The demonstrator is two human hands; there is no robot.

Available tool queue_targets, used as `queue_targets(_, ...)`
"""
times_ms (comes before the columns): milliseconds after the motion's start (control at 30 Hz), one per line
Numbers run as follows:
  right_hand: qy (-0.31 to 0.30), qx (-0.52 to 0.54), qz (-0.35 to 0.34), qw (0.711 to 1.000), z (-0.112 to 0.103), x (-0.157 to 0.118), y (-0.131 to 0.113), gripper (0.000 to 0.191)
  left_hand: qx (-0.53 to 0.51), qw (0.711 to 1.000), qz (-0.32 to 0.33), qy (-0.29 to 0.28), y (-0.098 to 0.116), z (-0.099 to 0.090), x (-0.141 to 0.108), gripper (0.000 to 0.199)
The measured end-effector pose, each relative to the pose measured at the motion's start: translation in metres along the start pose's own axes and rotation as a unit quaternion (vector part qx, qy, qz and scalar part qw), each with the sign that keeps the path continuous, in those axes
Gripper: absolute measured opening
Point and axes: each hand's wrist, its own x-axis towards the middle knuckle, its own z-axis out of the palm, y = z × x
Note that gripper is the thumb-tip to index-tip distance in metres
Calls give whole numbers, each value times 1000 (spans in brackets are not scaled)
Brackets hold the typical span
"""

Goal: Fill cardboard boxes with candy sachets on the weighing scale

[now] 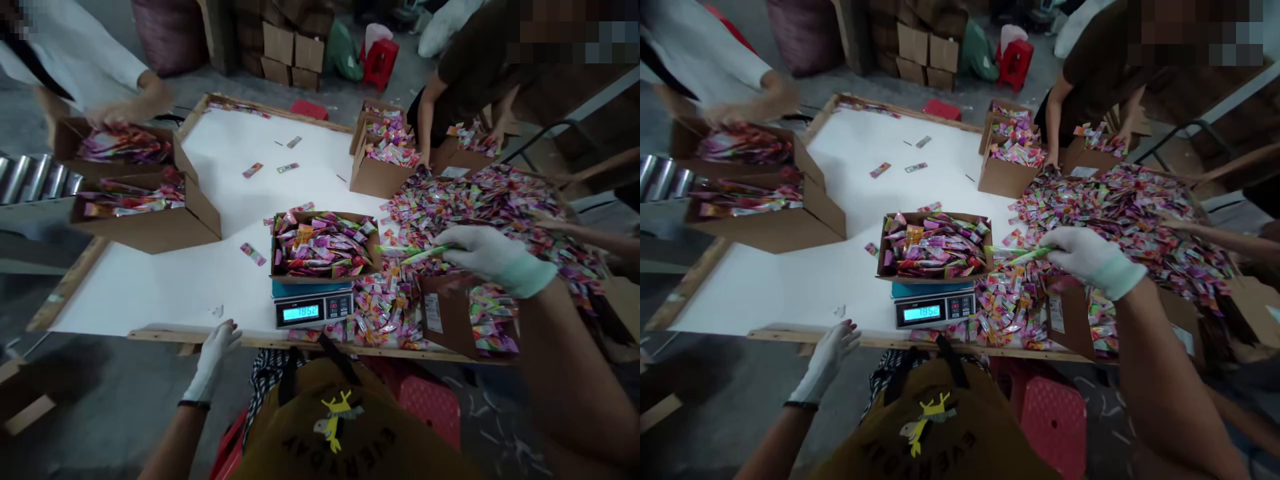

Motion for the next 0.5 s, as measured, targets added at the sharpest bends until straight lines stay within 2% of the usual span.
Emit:
queue_targets(67,23,-28,22,999,4,-7,8,32,20,1000,4,-11,-5,5,-2,29)
queue_targets(133,41,-20,0,999,14,2,-3,41,32,999,-2,-15,-9,7,-4,31)
queue_targets(267,8,39,-80,996,49,54,-67,50,41,999,-3,-12,-10,3,-8,34)
queue_targets(400,-93,20,-69,993,97,112,-130,99,32,999,-4,0,-11,-8,-15,32)
queue_targets(433,-107,13,-65,992,108,123,-140,104,30,1000,-5,0,-12,-11,-17,32)
queue_targets(467,-110,10,-66,992,117,131,-146,100,29,1000,-5,0,-13,-14,-19,31)
queue_targets(500,-103,10,-70,992,124,137,-150,88,31,1000,-6,2,-14,-17,-21,32)
